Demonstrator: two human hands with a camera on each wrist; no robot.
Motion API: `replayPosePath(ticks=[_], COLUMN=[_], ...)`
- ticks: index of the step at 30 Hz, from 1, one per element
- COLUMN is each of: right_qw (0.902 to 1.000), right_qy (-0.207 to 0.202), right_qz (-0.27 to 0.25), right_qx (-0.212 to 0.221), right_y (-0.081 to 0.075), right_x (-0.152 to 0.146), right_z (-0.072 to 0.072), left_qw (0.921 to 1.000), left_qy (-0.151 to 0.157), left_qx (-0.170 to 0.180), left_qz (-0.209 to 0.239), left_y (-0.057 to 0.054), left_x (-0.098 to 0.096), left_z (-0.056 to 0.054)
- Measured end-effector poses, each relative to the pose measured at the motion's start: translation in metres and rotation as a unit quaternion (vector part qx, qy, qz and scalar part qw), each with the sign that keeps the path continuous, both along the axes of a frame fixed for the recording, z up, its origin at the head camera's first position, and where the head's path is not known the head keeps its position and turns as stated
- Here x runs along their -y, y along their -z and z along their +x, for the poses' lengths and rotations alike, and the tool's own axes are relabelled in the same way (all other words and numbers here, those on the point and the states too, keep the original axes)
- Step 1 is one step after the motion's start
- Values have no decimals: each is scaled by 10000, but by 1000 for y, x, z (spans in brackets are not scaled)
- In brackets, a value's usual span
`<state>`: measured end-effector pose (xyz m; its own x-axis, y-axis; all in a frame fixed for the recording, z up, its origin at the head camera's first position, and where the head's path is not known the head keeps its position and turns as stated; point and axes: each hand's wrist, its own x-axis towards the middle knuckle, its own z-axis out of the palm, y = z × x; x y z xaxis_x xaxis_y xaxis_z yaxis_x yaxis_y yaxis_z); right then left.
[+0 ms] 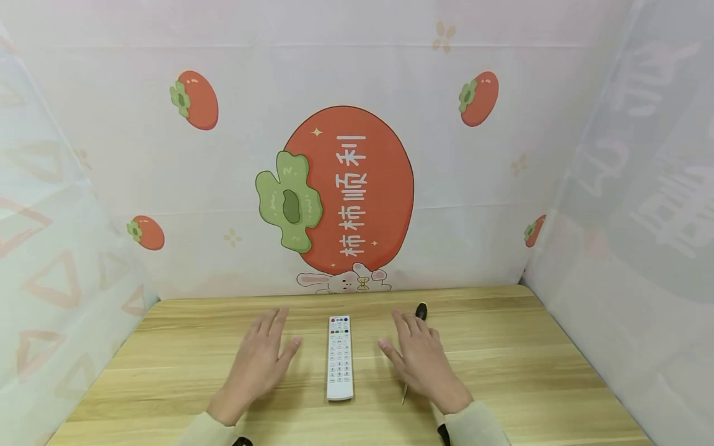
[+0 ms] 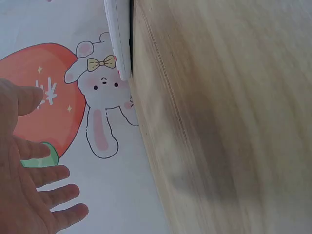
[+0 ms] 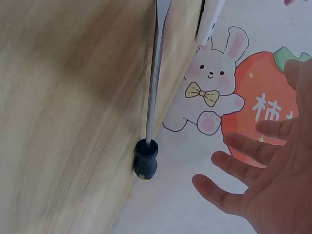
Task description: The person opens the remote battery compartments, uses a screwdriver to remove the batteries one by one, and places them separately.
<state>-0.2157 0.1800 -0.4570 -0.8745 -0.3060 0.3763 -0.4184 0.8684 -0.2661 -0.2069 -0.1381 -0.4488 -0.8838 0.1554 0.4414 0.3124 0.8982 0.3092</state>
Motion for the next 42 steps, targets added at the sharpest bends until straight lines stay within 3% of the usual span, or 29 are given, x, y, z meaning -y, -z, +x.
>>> replayPosePath(ticks=[12, 18, 29, 42], right_qw=[9956, 9934, 9922, 9896], right_qy=[-107, -145, -250, -375], right_qz=[-531, -723, -747, -697], right_qx=[765, 882, 964, 1201], right_y=[-3, -4, -3, 1], right_x=[10, 16, 20, 26], right_z=[2, 3, 5, 4], left_qw=[9980, 9955, 9939, 9921], left_qy=[60, 160, 289, 484], left_qx=[569, 831, 979, 1106], left_qz=[285, 425, 426, 352], left_y=[3, 6, 12, 11], left_x=[-13, -17, -22, -29], left_z=[1, 2, 1, 5])
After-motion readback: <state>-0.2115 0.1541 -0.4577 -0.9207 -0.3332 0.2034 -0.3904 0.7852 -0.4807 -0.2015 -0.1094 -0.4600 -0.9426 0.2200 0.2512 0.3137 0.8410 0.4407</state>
